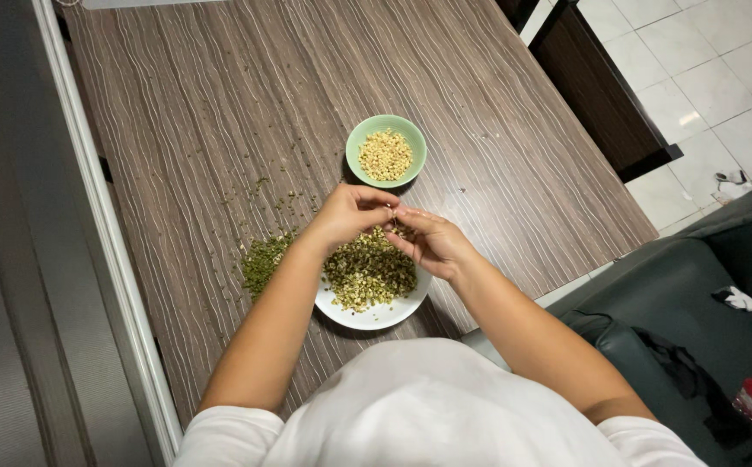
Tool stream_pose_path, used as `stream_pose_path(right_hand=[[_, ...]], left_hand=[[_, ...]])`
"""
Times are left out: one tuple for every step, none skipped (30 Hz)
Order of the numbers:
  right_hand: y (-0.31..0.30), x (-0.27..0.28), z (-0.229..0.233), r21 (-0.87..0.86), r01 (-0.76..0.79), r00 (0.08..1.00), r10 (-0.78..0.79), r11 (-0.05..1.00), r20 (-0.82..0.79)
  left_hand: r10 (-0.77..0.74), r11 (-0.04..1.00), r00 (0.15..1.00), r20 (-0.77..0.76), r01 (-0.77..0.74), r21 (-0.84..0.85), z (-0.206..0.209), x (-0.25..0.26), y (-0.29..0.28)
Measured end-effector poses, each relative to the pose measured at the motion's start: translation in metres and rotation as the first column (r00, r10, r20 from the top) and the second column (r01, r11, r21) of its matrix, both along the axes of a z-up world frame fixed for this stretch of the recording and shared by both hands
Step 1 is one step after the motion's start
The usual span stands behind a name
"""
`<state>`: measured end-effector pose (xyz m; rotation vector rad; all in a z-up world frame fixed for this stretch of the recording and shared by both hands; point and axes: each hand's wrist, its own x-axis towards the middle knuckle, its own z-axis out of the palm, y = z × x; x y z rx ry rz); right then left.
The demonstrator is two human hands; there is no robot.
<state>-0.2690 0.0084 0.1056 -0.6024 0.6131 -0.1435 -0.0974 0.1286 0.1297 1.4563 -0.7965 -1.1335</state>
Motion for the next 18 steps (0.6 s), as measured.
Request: stream_pose_path(right_hand=[[-0.001,0.0,0.0,0.002,0.0,1.0,0.0,1.0,0.003],[-0.001,0.001,0.0,0.004,0.0,1.0,0.0,1.0,0.006],[-0.002,0.002,-0.001,0.014,-0.003,1.0,0.002,1.0,0.018],[-0.002,0.002,-0.001,0.024,-0.005,1.0,0.005,1.0,0.029],[-0.003,0.004,-0.001,0.034,-0.008,0.999,0.007,0.999,0.041],[-0.003,0.005,-0.001,0.06,-0.001,0.999,-0.002,0.998,0.047],[-0.003,0.006,0.0,0.085,0.006,0.999,-0.011,0.996,0.053],[-0.004,0.006,0.0,0.11,0.013,0.998,-0.02,0.994,0.06],[-0.004,0.008,0.001,0.11,0.006,0.997,-0.015,0.994,0.08],[-0.005,0.008,0.001,0.11,-0.001,0.995,-0.01,0.994,0.1],[-0.005,0.009,0.001,0.111,-0.006,0.993,-0.007,0.994,0.119],[-0.006,0.01,0.0,0.097,0.0,0.995,-0.009,0.995,0.096],[-0.007,0.009,-0.001,0.085,0.007,0.997,-0.013,0.996,0.071],[-0.007,0.009,-0.003,0.072,0.014,0.999,-0.017,0.997,0.046],[-0.009,0.01,-0.005,0.074,0.012,0.999,-0.016,0.997,0.052],[-0.01,0.011,-0.007,0.077,0.01,0.998,-0.015,0.997,0.058],[-0.012,0.012,-0.009,0.078,0.006,0.998,-0.012,0.997,0.065],[-0.014,0.012,-0.011,0.099,0.008,0.997,-0.016,0.995,0.076]], left_hand=[[-0.011,1.0,1.0,0.009,0.011,-0.008,0.0,-0.001,-0.001],[-0.023,1.0,1.0,0.018,0.023,-0.015,0.001,-0.001,-0.002],[-0.021,0.999,0.999,0.05,0.023,-0.041,0.001,-0.001,-0.002],[-0.019,0.997,0.996,0.082,0.025,-0.067,0.001,-0.001,-0.002],[-0.016,0.995,0.993,0.114,0.027,-0.093,0.002,0.0,-0.002],[0.015,0.999,0.997,0.071,-0.012,-0.047,0.003,0.001,-0.001],[0.048,0.999,0.998,0.031,-0.048,0.0,0.004,0.001,-0.001],[0.082,0.995,0.997,-0.008,-0.082,0.049,0.005,0.002,-0.001],[0.092,0.995,0.996,-0.02,-0.091,0.036,0.006,0.003,-0.001],[0.102,0.995,0.994,-0.032,-0.101,0.023,0.006,0.004,-0.001],[0.109,0.994,0.993,-0.045,-0.109,0.012,0.006,0.004,0.0],[0.092,0.995,0.996,-0.021,-0.093,-0.031,0.006,0.003,0.0],[0.074,0.995,0.997,0.001,-0.073,-0.073,0.005,0.002,-0.001],[0.056,0.992,0.998,0.024,-0.053,-0.115,0.004,0.001,-0.002],[0.074,0.99,0.995,0.067,-0.065,-0.122,0.003,0.0,-0.003],[0.092,0.989,0.99,0.11,-0.077,-0.13,0.001,0.0,-0.005],[0.112,0.986,0.982,0.155,-0.09,-0.14,-0.001,0.001,-0.006],[0.135,0.983,0.989,0.067,-0.125,-0.134,-0.003,0.003,-0.007]])
